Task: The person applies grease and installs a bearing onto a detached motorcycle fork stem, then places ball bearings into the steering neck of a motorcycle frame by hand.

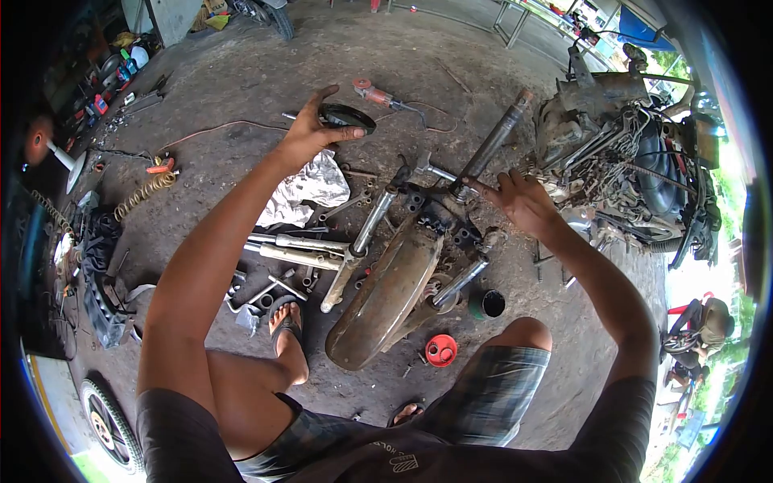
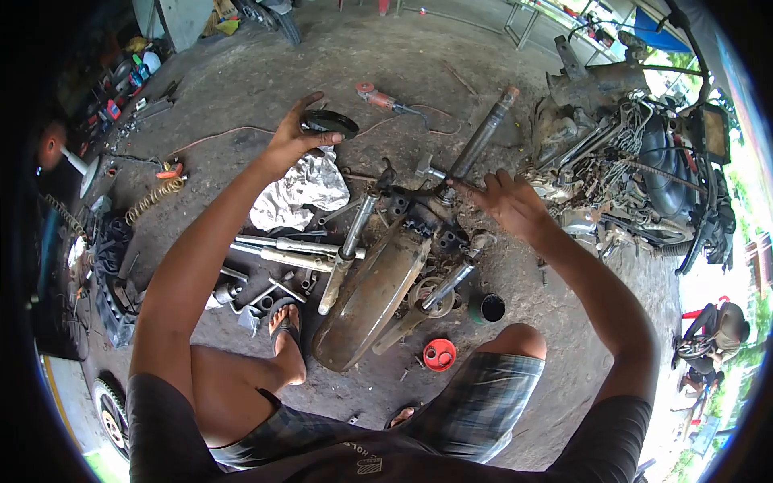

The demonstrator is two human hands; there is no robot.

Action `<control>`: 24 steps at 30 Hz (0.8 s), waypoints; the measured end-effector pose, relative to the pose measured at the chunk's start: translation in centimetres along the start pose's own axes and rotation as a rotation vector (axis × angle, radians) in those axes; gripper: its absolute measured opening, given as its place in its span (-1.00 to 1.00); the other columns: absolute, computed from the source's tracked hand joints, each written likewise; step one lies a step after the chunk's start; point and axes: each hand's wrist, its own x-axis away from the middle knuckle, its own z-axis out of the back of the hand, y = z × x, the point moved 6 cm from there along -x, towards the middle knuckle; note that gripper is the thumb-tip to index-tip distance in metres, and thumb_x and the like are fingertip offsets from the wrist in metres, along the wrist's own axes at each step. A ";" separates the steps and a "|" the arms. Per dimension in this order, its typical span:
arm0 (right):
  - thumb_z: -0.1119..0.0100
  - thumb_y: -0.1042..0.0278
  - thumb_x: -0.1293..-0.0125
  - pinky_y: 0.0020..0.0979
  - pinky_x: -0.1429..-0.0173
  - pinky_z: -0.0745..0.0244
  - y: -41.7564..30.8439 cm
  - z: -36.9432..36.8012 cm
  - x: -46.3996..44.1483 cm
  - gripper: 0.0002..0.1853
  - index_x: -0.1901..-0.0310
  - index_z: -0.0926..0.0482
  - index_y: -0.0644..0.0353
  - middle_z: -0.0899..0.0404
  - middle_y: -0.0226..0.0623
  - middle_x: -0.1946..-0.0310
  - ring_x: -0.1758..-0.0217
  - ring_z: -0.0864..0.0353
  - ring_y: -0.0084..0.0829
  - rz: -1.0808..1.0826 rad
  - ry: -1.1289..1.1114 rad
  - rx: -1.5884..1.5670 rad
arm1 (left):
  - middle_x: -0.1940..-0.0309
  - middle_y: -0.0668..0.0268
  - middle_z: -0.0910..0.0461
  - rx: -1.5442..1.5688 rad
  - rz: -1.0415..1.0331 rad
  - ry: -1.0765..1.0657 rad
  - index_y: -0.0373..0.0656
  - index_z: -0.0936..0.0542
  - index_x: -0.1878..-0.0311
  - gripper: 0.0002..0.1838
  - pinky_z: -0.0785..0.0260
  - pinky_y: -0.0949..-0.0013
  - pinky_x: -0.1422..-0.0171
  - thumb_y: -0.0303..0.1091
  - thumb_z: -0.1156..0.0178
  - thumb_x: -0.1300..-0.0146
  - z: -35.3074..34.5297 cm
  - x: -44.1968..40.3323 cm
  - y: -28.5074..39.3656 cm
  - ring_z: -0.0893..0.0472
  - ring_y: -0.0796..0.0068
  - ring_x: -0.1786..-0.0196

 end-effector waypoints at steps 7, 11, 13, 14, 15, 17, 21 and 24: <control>-0.15 0.16 -0.39 -0.31 0.09 -0.44 -0.5 2.5 -0.7 -0.17 -0.71 -0.22 -0.31 -0.50 -0.40 0.09 0.02 -0.49 -0.41 -0.094 -0.021 0.198 | -0.36 -0.09 -0.54 0.023 0.035 0.034 -0.15 -0.15 -0.70 0.15 -0.61 0.31 -0.13 -0.31 -0.68 -0.15 0.0 0.0 0.0 -0.72 0.25 -0.19; -0.12 0.14 -0.41 -0.25 0.00 -0.43 -1.4 0.4 0.4 -0.16 -0.72 -0.17 -0.26 -0.53 -0.34 -0.12 -0.11 -0.48 -0.40 -0.115 0.018 0.344 | -0.36 -0.07 -0.55 0.067 0.011 0.023 -0.15 -0.14 -0.71 0.15 -0.62 0.30 -0.10 -0.30 -0.67 -0.15 0.1 -0.2 -0.1 -0.71 0.24 -0.20; -0.10 0.14 -0.42 -0.25 -0.04 -0.43 -1.8 -0.3 1.1 -0.17 -0.73 -0.16 -0.20 -0.54 -0.30 -0.23 -0.17 -0.49 -0.40 -0.095 -0.023 0.319 | -0.36 -0.05 -0.55 0.066 0.016 0.027 -0.14 -0.14 -0.71 0.15 -0.63 0.29 -0.06 -0.30 -0.67 -0.15 0.1 -0.1 -0.2 -0.72 0.25 -0.18; -0.10 0.14 -0.42 -0.25 -0.04 -0.43 -1.8 -0.6 1.3 -0.17 -0.73 -0.16 -0.20 -0.54 -0.30 -0.23 -0.17 -0.49 -0.40 -0.094 -0.026 0.319 | -0.36 -0.05 -0.55 0.068 0.016 0.026 -0.14 -0.14 -0.71 0.15 -0.63 0.29 -0.06 -0.30 -0.67 -0.15 0.1 0.0 -0.3 -0.72 0.25 -0.18; -0.16 0.19 -0.40 -0.24 -0.04 -0.48 -1.5 -0.6 1.4 -0.21 -0.68 -0.25 -0.14 -0.54 -0.30 -0.20 -0.15 -0.52 -0.37 -0.142 -0.072 0.185 | -0.36 -0.04 -0.55 0.056 0.033 0.026 -0.14 -0.14 -0.71 0.15 -0.64 0.30 -0.05 -0.30 -0.66 -0.16 0.2 0.1 -0.3 -0.72 0.26 -0.18; -0.22 0.24 -0.37 -0.24 -0.04 -0.53 -1.1 -0.5 1.8 -0.24 -0.63 -0.35 -0.09 -0.54 -0.30 -0.18 -0.13 -0.54 -0.35 -0.195 -0.128 0.050 | -0.35 -0.03 -0.55 0.048 0.053 0.016 -0.14 -0.14 -0.71 0.14 -0.65 0.30 -0.04 -0.31 -0.66 -0.16 0.3 0.3 -0.2 -0.71 0.27 -0.18; -0.37 0.39 -0.23 -0.17 -0.04 -0.67 -0.6 1.3 3.9 -0.35 -0.42 -0.56 0.00 -0.53 -0.20 -0.12 -0.10 -0.66 -0.20 -0.419 0.053 -0.383 | -0.34 0.01 -0.55 0.099 0.013 -0.044 -0.13 -0.13 -0.72 0.13 -0.66 0.32 -0.05 -0.36 -0.64 -0.18 0.0 0.6 0.5 -0.71 0.29 -0.17; -0.37 0.34 -0.26 -0.16 -0.13 -0.68 0.6 -0.3 5.0 -0.49 -0.29 -0.66 0.08 -0.62 -0.13 -0.06 -0.09 -0.74 -0.10 -0.704 0.033 -0.695 | -0.34 0.03 -0.55 0.071 -0.062 -0.061 -0.12 -0.13 -0.72 0.11 -0.65 0.35 -0.07 -0.41 -0.61 -0.20 -0.4 0.6 1.4 -0.71 0.31 -0.17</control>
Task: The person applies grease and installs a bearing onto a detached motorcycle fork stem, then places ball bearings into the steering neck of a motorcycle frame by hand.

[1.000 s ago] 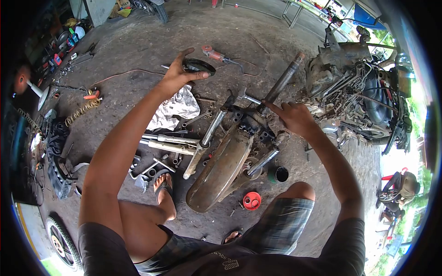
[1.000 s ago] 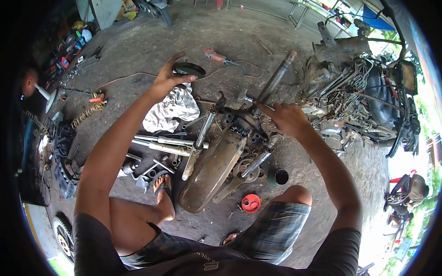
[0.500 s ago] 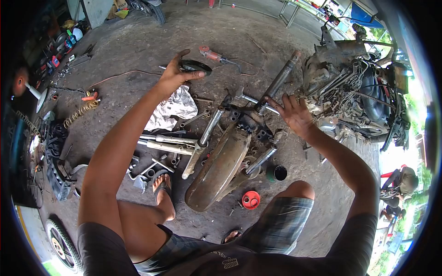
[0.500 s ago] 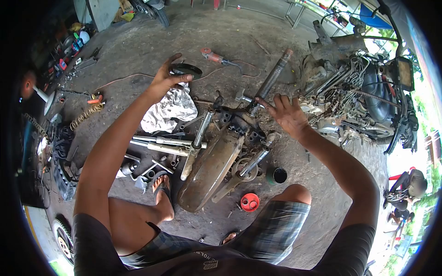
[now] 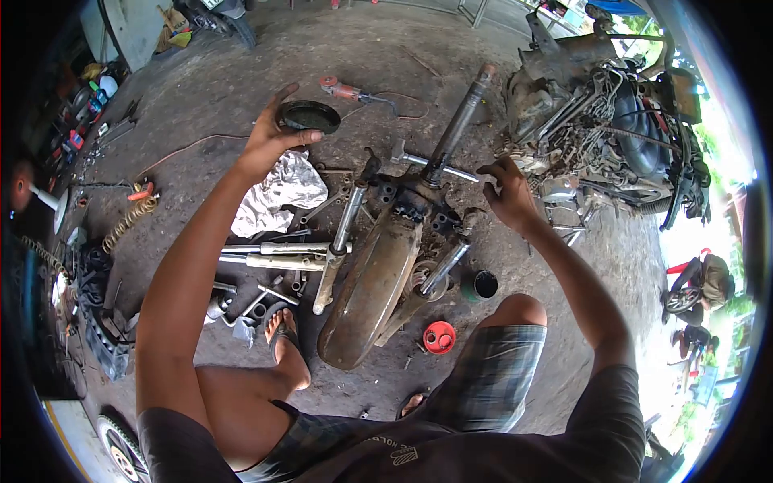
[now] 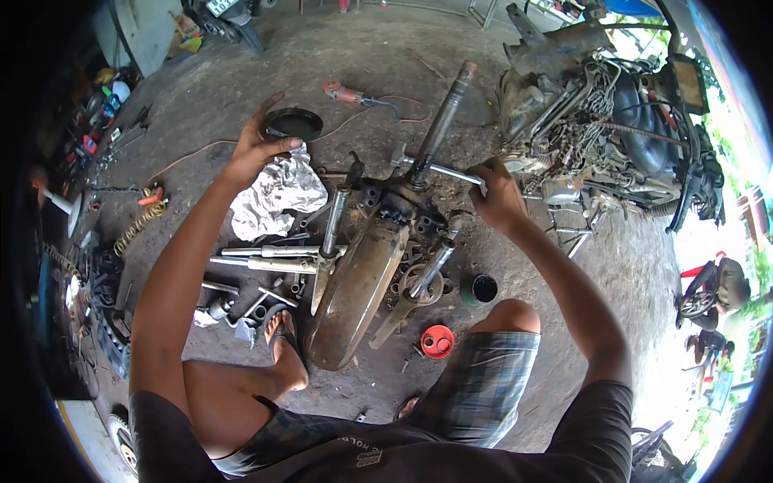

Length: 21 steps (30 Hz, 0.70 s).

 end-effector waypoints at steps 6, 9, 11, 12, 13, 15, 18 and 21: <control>-0.26 0.15 -0.50 -0.32 -0.07 -0.63 6.9 -7.5 1.7 -0.65 -0.14 -0.76 0.18 -0.79 -0.31 0.09 0.06 -0.71 -0.42 -0.518 -0.192 -0.768 | -0.34 -0.02 -0.55 0.018 -0.021 -0.052 -0.16 -0.12 -0.71 0.17 -0.64 0.30 -0.16 -0.46 -0.66 -0.12 -1.5 -1.1 -1.2 -0.72 0.28 -0.18; -0.27 0.13 -0.52 -0.36 0.23 -0.62 11.3 -10.3 6.2 -0.67 -0.15 -0.78 0.10 -0.76 -0.33 0.27 0.28 -0.68 -0.50 -0.581 -0.464 -0.709 | -0.36 -0.01 -0.54 0.015 -0.031 -0.046 -0.16 -0.13 -0.71 0.14 -0.61 0.27 -0.23 -0.45 -0.63 -0.14 -1.6 -1.1 -0.8 -0.70 0.25 -0.24; -0.27 0.31 -0.43 -0.42 0.41 -0.56 13.6 -13.8 11.1 -0.66 -0.20 -0.76 0.05 -0.73 -0.36 0.39 0.48 -0.61 -0.57 -0.605 -0.719 -0.630 | -0.38 -0.02 -0.52 -0.005 -0.024 -0.018 -0.17 -0.15 -0.71 0.13 -0.59 0.26 -0.29 -0.39 -0.63 -0.15 -1.4 -0.9 -0.8 -0.66 0.23 -0.29; -0.30 0.30 -0.38 -0.41 0.40 -0.57 14.7 -15.9 14.5 -0.61 -0.23 -0.75 0.02 -0.72 -0.37 0.40 0.47 -0.62 -0.55 -0.612 -0.801 -0.637 | -0.38 -0.02 -0.52 -0.002 -0.020 -0.029 -0.17 -0.15 -0.71 0.13 -0.59 0.26 -0.29 -0.39 -0.63 -0.15 -1.4 -1.0 -0.9 -0.66 0.23 -0.29; -0.34 0.29 -0.32 -0.40 0.39 -0.59 15.2 -17.4 17.7 -0.55 -0.26 -0.74 -0.01 -0.72 -0.37 0.41 0.47 -0.64 -0.52 -0.617 -0.883 -0.644 | -0.39 -0.03 -0.52 -0.016 -0.012 -0.019 -0.17 -0.16 -0.71 0.13 -0.58 0.26 -0.30 -0.36 -0.64 -0.15 -1.2 -1.2 -1.1 -0.65 0.22 -0.31; -0.37 0.27 -0.19 -0.41 0.38 -0.59 14.3 -19.0 23.0 -0.44 -0.29 -0.70 0.00 -0.71 -0.38 0.42 0.47 -0.63 -0.56 -0.684 -1.038 -0.654 | -0.39 -0.04 -0.51 -0.038 -0.008 -0.005 -0.16 -0.18 -0.70 0.13 -0.57 0.25 -0.32 -0.30 -0.66 -0.14 -0.9 -1.3 -1.6 -0.63 0.20 -0.34; -0.39 0.34 -0.22 -0.35 0.41 -0.60 14.2 -23.1 28.6 -0.23 -0.51 -0.43 0.11 -0.69 -0.29 0.34 0.44 -0.65 -0.47 -0.658 -1.023 -0.652 | -0.33 0.10 -0.58 -0.112 0.038 -0.004 0.00 -0.17 -0.73 0.08 -0.60 0.31 -0.05 -0.22 -0.59 -0.22 -1.3 -1.0 -2.2 -0.67 0.35 -0.15; -0.40 0.34 -0.23 -0.30 0.39 -0.64 14.9 -26.5 31.2 -0.26 -0.46 -0.40 0.24 -0.69 -0.20 0.30 0.41 -0.70 -0.41 -0.611 -0.969 -0.513 | -0.32 0.09 -0.58 -0.106 0.028 -0.045 0.00 -0.16 -0.73 0.08 -0.60 0.33 -0.05 -0.23 -0.58 -0.23 -1.8 -0.8 -3.1 -0.66 0.35 -0.15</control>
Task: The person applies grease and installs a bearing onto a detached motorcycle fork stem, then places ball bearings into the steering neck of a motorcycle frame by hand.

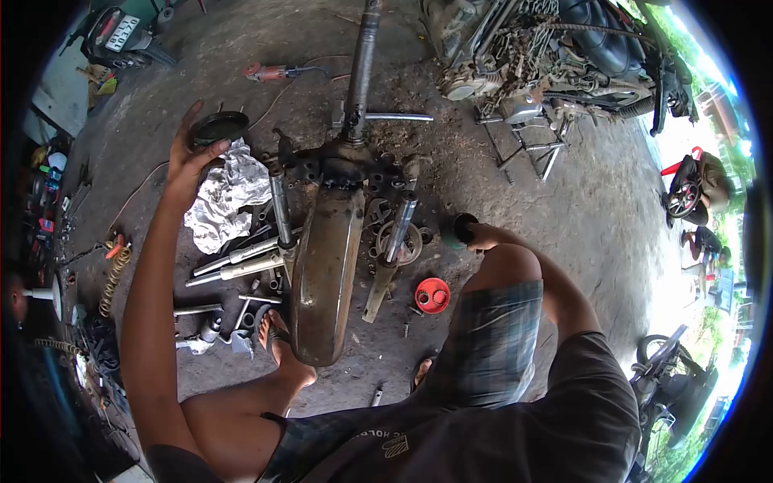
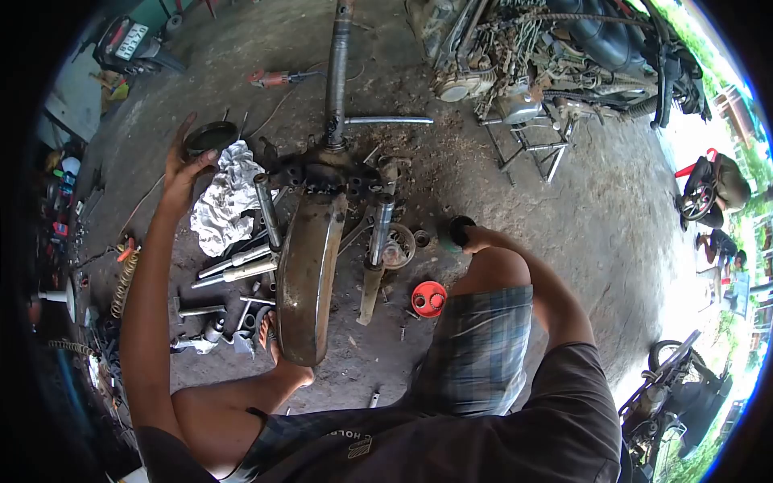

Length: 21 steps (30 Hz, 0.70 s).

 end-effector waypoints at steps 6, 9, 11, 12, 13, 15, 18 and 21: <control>-0.40 0.32 -0.24 -0.22 0.36 -0.69 0.6 -0.9 -0.4 -0.32 -0.35 -0.43 0.40 -0.72 -0.06 0.24 0.39 -0.76 -0.33 -0.007 -0.002 0.069 | -0.38 -0.06 -0.52 -0.012 0.031 -0.018 -0.11 -0.17 -0.71 0.13 -0.55 0.20 -0.34 -0.19 -0.65 -0.16 -0.7 -0.1 -0.7 -0.61 0.15 -0.35; -0.38 0.31 -0.24 -0.24 0.39 -0.67 1.1 -0.8 -0.9 -0.38 -0.31 -0.50 0.36 -0.72 -0.08 0.30 0.44 -0.73 -0.33 -0.026 -0.021 0.068 | -0.39 -0.06 -0.52 0.001 0.057 -0.045 -0.11 -0.17 -0.72 0.13 -0.55 0.21 -0.34 -0.20 -0.65 -0.17 -1.2 -0.2 -0.7 -0.62 0.15 -0.35; -0.33 0.34 -0.24 -0.28 0.43 -0.63 -0.5 0.4 0.4 -0.45 -0.28 -0.55 0.30 -0.69 -0.13 0.37 0.49 -0.70 -0.35 -0.053 -0.033 -0.093 | -0.39 -0.06 -0.52 -0.002 0.057 -0.046 -0.11 -0.17 -0.72 0.13 -0.55 0.21 -0.34 -0.20 -0.65 -0.17 -1.2 -0.2 -0.7 -0.62 0.15 -0.34; -0.29 0.37 -0.25 -0.31 0.47 -0.59 -1.5 1.1 1.6 -0.49 -0.26 -0.58 0.25 -0.67 -0.17 0.43 0.53 -0.67 -0.37 -0.074 -0.043 -0.249 | -0.38 -0.06 -0.52 -0.002 0.059 -0.046 -0.11 -0.17 -0.72 0.13 -0.56 0.22 -0.33 -0.20 -0.64 -0.17 -1.3 -0.1 -0.8 -0.62 0.16 -0.33; -0.29 0.37 -0.25 -0.31 0.47 -0.59 -1.6 1.7 2.2 -0.49 -0.26 -0.58 0.25 -0.67 -0.17 0.43 0.53 -0.67 -0.37 -0.076 -0.043 -0.249 | -0.38 -0.06 -0.52 -0.001 0.059 -0.046 -0.11 -0.17 -0.72 0.13 -0.56 0.22 -0.33 -0.20 -0.64 -0.17 -1.4 -0.1 -0.7 -0.62 0.16 -0.33; -0.23 0.29 -0.24 -0.33 0.51 -0.52 -1.8 3.6 3.7 -0.74 0.12 -0.66 0.26 -0.65 -0.27 0.49 0.56 -0.66 -0.40 -0.107 0.096 -0.564 | -0.38 -0.05 -0.53 0.001 0.089 -0.056 -0.10 -0.17 -0.72 0.12 -0.57 0.22 -0.30 -0.21 -0.64 -0.18 -1.3 0.1 -0.4 -0.63 0.17 -0.31; -0.17 0.31 -0.36 -0.38 0.58 -0.36 -2.8 5.6 6.3 -0.84 0.16 -0.64 0.19 -0.60 -0.28 0.53 0.61 -0.56 -0.42 -0.151 0.098 -0.877 | -0.37 -0.03 -0.54 0.013 0.058 -0.017 -0.10 -0.18 -0.71 0.11 -0.59 0.25 -0.23 -0.22 -0.64 -0.18 -0.9 0.1 -0.6 -0.65 0.19 -0.28; -0.12 0.26 -0.47 -0.39 0.59 -0.26 -9.6 9.8 9.9 -0.71 -0.06 -0.68 0.21 -0.52 -0.32 0.56 0.64 -0.44 -0.45 0.030 0.055 -1.104 | -0.35 -0.01 -0.56 0.000 0.045 0.002 -0.10 -0.17 -0.71 0.13 -0.61 0.28 -0.17 -0.22 -0.65 -0.17 -0.2 -0.1 -1.1 -0.66 0.22 -0.26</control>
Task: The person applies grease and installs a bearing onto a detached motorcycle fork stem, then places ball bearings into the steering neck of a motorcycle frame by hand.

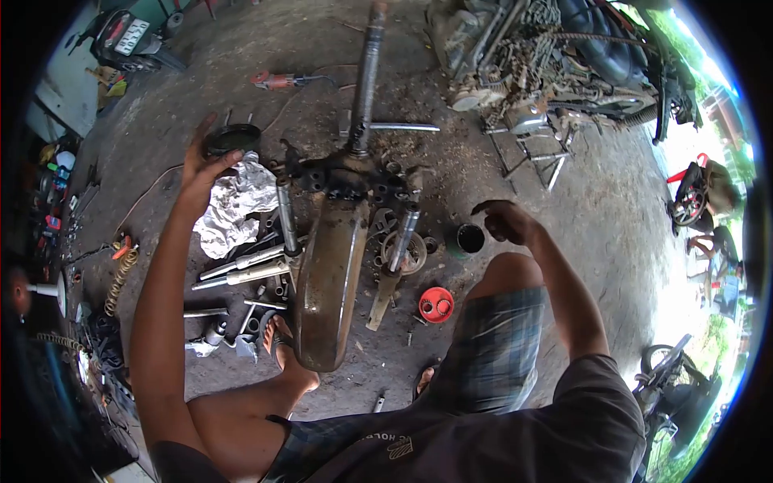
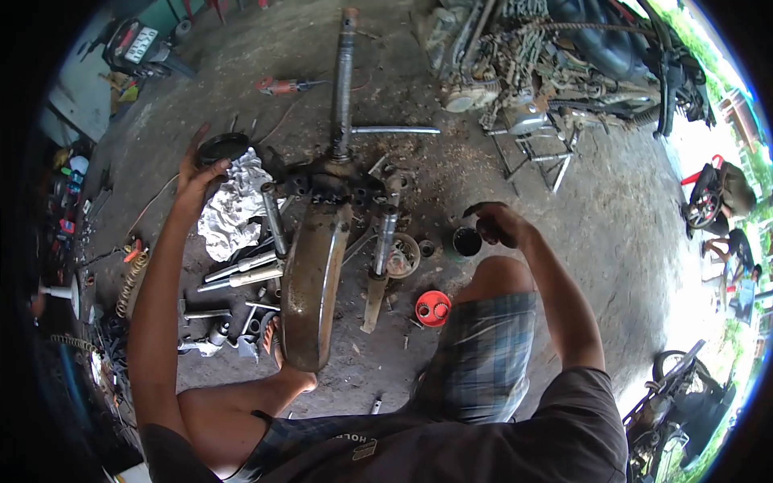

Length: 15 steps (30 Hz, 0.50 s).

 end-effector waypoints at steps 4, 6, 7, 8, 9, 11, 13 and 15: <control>-0.11 0.18 -0.50 -0.39 0.57 -0.17 -10.7 -8.0 4.2 -0.65 -0.11 -0.67 0.23 -0.36 -0.39 0.57 0.63 -0.29 -0.49 0.198 -0.221 -0.160 | -0.33 0.03 -0.58 0.035 0.046 0.018 -0.10 -0.15 -0.72 0.17 -0.60 0.30 -0.14 -0.22 -0.67 -0.14 0.2 -0.1 0.2 -0.66 0.24 -0.25; -0.11 0.16 -0.51 -0.39 0.55 -0.15 -14.3 -11.9 5.2 -0.69 0.00 -0.68 0.22 -0.32 -0.41 0.57 0.62 -0.26 -0.49 0.219 -0.244 -0.178 | -0.33 0.03 -0.59 0.037 0.043 0.025 -0.12 -0.14 -0.72 0.17 -0.60 0.31 -0.13 -0.22 -0.67 -0.14 0.0 -0.1 0.6 -0.66 0.24 -0.26; -0.10 0.16 -0.52 -0.39 0.55 -0.16 -15.5 -13.8 5.4 -0.74 0.12 -0.64 0.18 -0.32 -0.41 0.57 0.62 -0.26 -0.48 0.225 -0.278 -0.142 | -0.34 0.03 -0.58 0.038 0.042 0.030 -0.13 -0.14 -0.72 0.17 -0.60 0.30 -0.14 -0.22 -0.67 -0.14 -0.1 -0.1 0.7 -0.65 0.23 -0.26; -0.08 0.16 -0.53 -0.38 0.55 -0.17 -16.3 -15.6 5.1 -0.75 0.21 -0.58 0.15 -0.34 -0.40 0.58 0.63 -0.28 -0.46 0.225 -0.289 -0.133 | -0.35 0.02 -0.57 0.039 0.042 0.035 -0.14 -0.14 -0.72 0.17 -0.60 0.30 -0.15 -0.23 -0.67 -0.13 -0.1 -0.2 0.8 -0.65 0.22 -0.27; -0.07 0.16 -0.54 -0.37 0.54 -0.18 -17.1 -17.3 4.8 -0.73 0.29 -0.53 0.13 -0.36 -0.39 0.58 0.63 -0.30 -0.44 0.225 -0.300 -0.123 | -0.35 0.02 -0.57 0.039 0.040 0.040 -0.14 -0.14 -0.72 0.17 -0.60 0.30 -0.15 -0.23 -0.67 -0.13 -0.1 -0.2 1.0 -0.65 0.22 -0.27; -0.04 0.17 -0.56 -0.36 0.54 -0.21 -18.4 -20.2 3.8 -0.69 0.37 -0.49 0.12 -0.41 -0.34 0.58 0.63 -0.36 -0.41 0.242 -0.298 -0.073 | -0.39 -0.02 -0.54 0.033 0.057 0.034 -0.14 -0.14 -0.72 0.17 -0.61 0.26 -0.20 -0.26 -0.67 -0.14 -0.1 -0.2 1.3 -0.64 0.19 -0.30; -0.04 0.20 -0.56 -0.31 0.53 -0.27 -18.7 -21.8 2.3 -0.68 0.36 -0.51 0.18 -0.52 -0.25 0.55 0.61 -0.47 -0.37 0.245 -0.274 -0.061 | -0.42 -0.03 -0.51 0.052 0.036 0.035 -0.15 -0.14 -0.71 0.16 -0.61 0.25 -0.24 -0.29 -0.66 -0.14 0.1 -0.4 1.1 -0.64 0.18 -0.32; -0.05 0.21 -0.56 -0.31 0.53 -0.30 -18.8 -23.1 1.9 -0.69 0.35 -0.52 0.20 -0.53 -0.24 0.54 0.61 -0.48 -0.37 0.242 -0.213 -0.040 | -0.45 -0.05 -0.48 0.070 0.015 0.039 -0.16 -0.14 -0.71 0.15 -0.60 0.24 -0.28 -0.32 -0.66 -0.15 0.4 -0.4 1.0 -0.63 0.16 -0.33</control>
